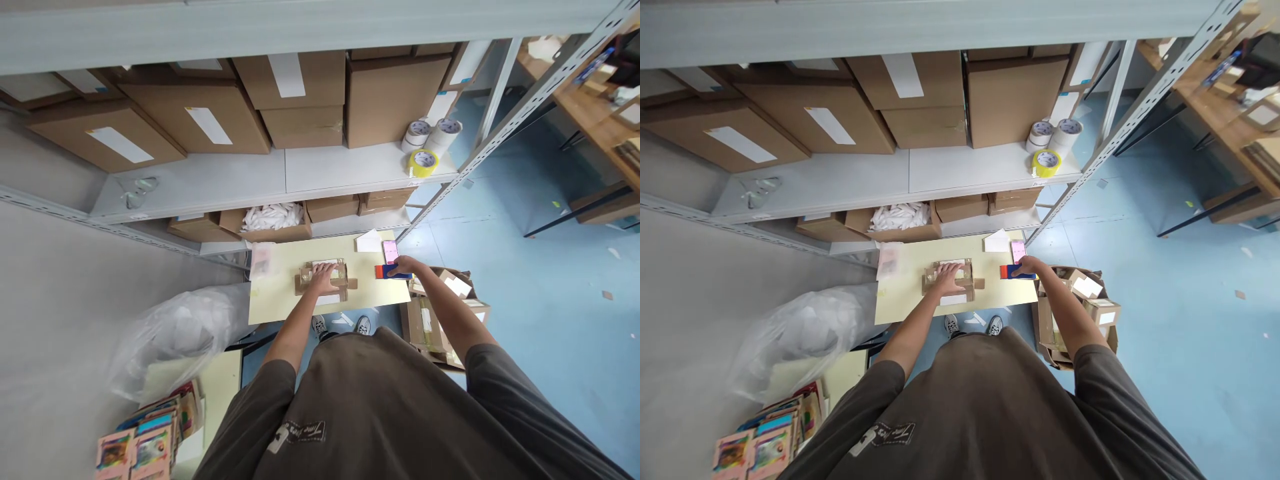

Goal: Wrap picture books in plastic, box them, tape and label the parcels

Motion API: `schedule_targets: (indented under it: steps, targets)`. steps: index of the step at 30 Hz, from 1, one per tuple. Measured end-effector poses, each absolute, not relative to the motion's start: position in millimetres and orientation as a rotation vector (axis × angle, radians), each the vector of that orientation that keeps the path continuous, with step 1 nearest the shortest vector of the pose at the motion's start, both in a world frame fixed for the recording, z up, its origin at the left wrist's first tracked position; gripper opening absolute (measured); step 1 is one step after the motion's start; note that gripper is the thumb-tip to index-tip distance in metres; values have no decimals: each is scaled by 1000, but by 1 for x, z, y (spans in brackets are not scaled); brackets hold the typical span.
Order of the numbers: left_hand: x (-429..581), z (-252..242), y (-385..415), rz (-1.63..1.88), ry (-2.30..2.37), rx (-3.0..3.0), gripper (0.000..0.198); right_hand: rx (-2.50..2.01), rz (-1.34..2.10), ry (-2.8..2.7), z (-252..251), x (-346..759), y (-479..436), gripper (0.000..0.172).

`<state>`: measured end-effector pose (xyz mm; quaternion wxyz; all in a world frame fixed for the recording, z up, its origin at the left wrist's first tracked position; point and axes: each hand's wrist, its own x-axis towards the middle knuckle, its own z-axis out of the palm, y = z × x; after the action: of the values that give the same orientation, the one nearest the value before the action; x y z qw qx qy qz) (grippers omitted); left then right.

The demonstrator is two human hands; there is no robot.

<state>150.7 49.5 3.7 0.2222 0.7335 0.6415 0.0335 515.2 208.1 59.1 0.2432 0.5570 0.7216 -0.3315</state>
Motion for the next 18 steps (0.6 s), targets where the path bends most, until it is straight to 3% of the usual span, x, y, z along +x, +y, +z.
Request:
schedule_targets:
  steps: [7,18]
  targets:
    - [148,8,48,109,1749,2019,102,1622,-664,1977,44,446,171,65]
    - [145,-6,44,187,1746,2000,101,2022,-867,1779,-8,336,114,62]
